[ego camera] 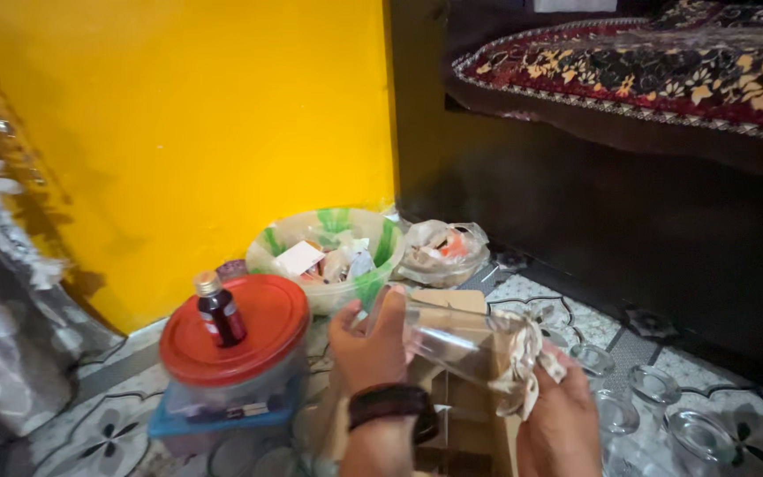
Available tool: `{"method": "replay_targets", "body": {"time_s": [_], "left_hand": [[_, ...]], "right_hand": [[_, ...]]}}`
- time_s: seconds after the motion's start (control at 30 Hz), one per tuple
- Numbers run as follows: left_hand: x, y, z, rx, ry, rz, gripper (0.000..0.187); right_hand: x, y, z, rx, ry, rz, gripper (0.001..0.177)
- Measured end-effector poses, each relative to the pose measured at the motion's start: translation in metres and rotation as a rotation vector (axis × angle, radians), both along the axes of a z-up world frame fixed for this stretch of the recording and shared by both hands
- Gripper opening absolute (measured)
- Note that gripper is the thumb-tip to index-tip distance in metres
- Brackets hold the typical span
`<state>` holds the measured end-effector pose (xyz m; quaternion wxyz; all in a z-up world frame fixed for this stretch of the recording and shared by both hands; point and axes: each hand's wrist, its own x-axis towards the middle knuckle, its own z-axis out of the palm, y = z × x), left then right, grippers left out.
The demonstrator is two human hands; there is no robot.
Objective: The person unpacks glass cups from a cardboard box, wipes each cup with a cloth, and places them onto the floor near several bottles and containers.
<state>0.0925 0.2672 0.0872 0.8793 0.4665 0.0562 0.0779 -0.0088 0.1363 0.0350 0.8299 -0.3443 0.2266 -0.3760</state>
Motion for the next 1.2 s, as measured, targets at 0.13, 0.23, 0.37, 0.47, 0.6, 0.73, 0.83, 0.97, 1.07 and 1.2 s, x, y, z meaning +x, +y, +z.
{"method": "replay_targets", "body": {"time_s": [0.13, 0.23, 0.37, 0.47, 0.6, 0.73, 0.83, 0.97, 1.07, 1.2], "left_hand": [[-0.023, -0.018, 0.03, -0.31, 0.147, 0.08, 0.083], [-0.039, -0.023, 0.052, -0.493, 0.196, 0.073, 0.077], [-0.052, -0.026, 0.075, -0.653, 0.383, -0.019, 0.067], [-0.059, -0.02, 0.083, -0.715, 0.306, -0.243, 0.047], [-0.065, -0.013, 0.09, -0.744, 0.139, -0.565, 0.042], [-0.073, -0.007, 0.096, -0.692, 0.021, -0.691, 0.041], [-0.08, -0.001, 0.101, -0.684, 0.06, -0.758, 0.041], [-0.088, 0.008, 0.106, -0.63, 0.081, -0.864, 0.041], [-0.08, 0.01, 0.106, -0.472, 0.165, -0.875, 0.043], [-0.06, 0.003, 0.093, -0.337, 0.116, -0.865, 0.048]], "right_hand": [[-0.03, 0.02, 0.061, -0.226, 0.138, -0.043, 0.028], [-0.059, 0.037, 0.088, -0.504, 0.127, 0.017, 0.046], [-0.082, 0.052, 0.116, -0.779, 0.047, 0.052, 0.042], [-0.097, 0.068, 0.13, -1.141, 0.121, -0.037, 0.045], [-0.114, 0.087, 0.157, -1.347, 0.234, 0.075, 0.057], [-0.118, 0.088, 0.178, -1.275, 0.41, 0.25, 0.055], [-0.108, 0.083, 0.183, -1.318, 0.166, 0.326, 0.055], [-0.097, 0.081, 0.19, -1.485, 0.231, 0.367, 0.059], [-0.098, 0.088, 0.194, -1.502, 0.506, 0.448, 0.063], [-0.092, 0.087, 0.188, -1.584, 0.345, 0.413, 0.045]]}}
